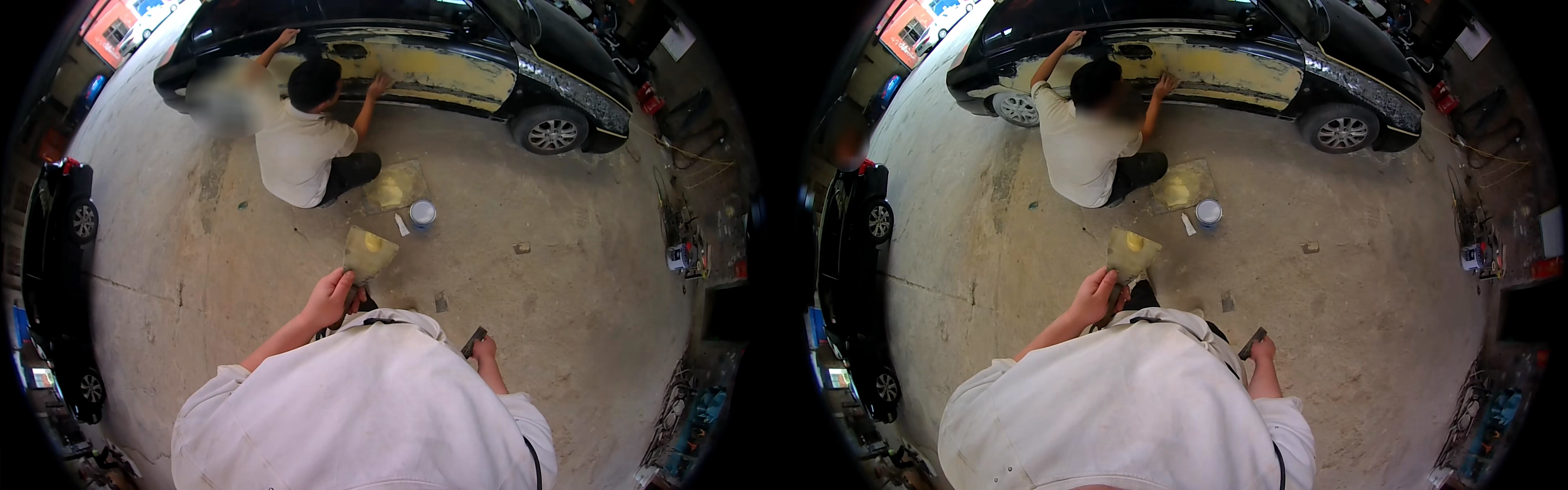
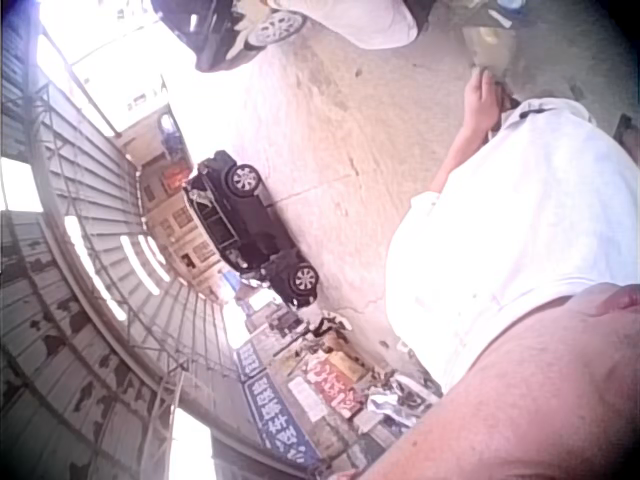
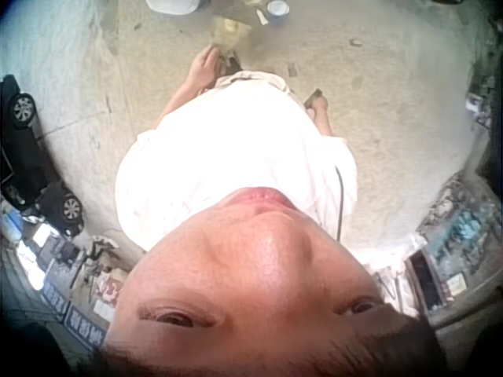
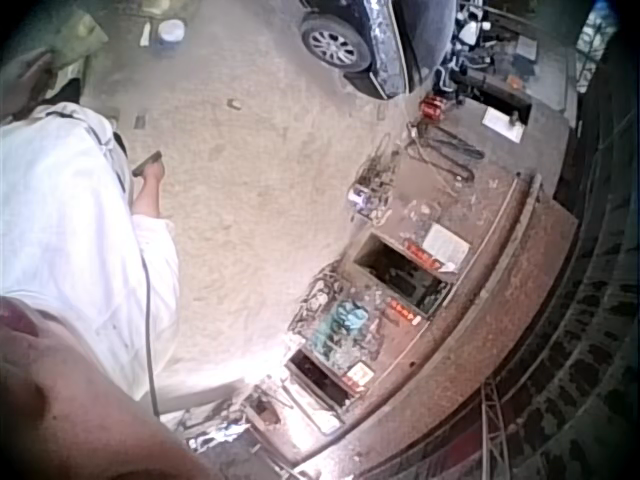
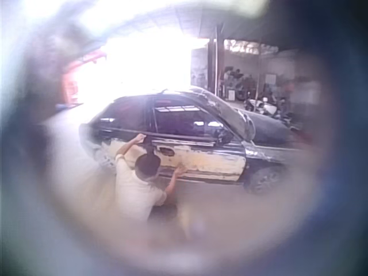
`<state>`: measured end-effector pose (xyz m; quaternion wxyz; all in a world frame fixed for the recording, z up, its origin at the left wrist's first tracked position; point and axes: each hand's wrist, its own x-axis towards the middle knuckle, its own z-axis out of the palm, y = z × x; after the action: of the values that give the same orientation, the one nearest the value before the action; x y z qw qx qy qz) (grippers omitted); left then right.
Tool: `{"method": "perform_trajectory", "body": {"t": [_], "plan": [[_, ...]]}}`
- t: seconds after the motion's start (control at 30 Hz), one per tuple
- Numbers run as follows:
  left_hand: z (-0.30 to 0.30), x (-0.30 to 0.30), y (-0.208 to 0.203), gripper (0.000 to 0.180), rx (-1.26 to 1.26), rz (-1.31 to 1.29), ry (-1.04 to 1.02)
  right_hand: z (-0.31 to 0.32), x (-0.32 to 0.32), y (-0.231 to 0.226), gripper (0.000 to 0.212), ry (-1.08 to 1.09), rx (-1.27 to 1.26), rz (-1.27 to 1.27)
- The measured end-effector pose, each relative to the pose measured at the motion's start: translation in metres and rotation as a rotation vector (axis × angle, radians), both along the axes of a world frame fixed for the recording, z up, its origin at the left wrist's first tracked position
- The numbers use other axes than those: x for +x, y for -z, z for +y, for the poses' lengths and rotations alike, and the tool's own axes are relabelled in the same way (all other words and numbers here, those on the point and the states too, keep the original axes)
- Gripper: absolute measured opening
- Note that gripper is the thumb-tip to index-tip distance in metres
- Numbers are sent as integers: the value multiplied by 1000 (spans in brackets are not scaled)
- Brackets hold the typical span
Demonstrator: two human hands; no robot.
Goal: The person mixes body filler and hardener on a flat board using a putty knife, then applies the mixture to the side panel of a black car. Another person is also seen applying filler to the same vehicle in the background.
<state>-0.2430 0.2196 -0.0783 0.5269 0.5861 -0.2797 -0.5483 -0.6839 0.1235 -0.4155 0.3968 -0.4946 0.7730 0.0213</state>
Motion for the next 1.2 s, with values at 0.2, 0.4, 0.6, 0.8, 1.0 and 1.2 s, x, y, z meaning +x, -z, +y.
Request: {"method": "perform_trajectory", "body": {"t": [0.2, 0.4, 0.6, 0.8, 1.0, 1.2], "plan": [[0, 0, -4, 27, 27, 18, -14, -4, 2, -3, 40, -36, -8, 1], [2, 1, -3, 26, 14, 25, -18, -8, -1, 8, 44, -121, -44, 20], [4, 3, -4, 26, 2, 18, -16, -2, 4, 9, 39, -17, -17, -14], [10, 5, 0, 27, 23, -24, -22, 4, 12, -8, 39, -149, -76, 66], [11, 3, -7, 28, 31, -48, -21, 4, 13, -15, 39, -192, -96, 46], [16, 3, -3, 29, 16, -39, -20, 5, 11, -8, 38, -207, -113, 59]]}}
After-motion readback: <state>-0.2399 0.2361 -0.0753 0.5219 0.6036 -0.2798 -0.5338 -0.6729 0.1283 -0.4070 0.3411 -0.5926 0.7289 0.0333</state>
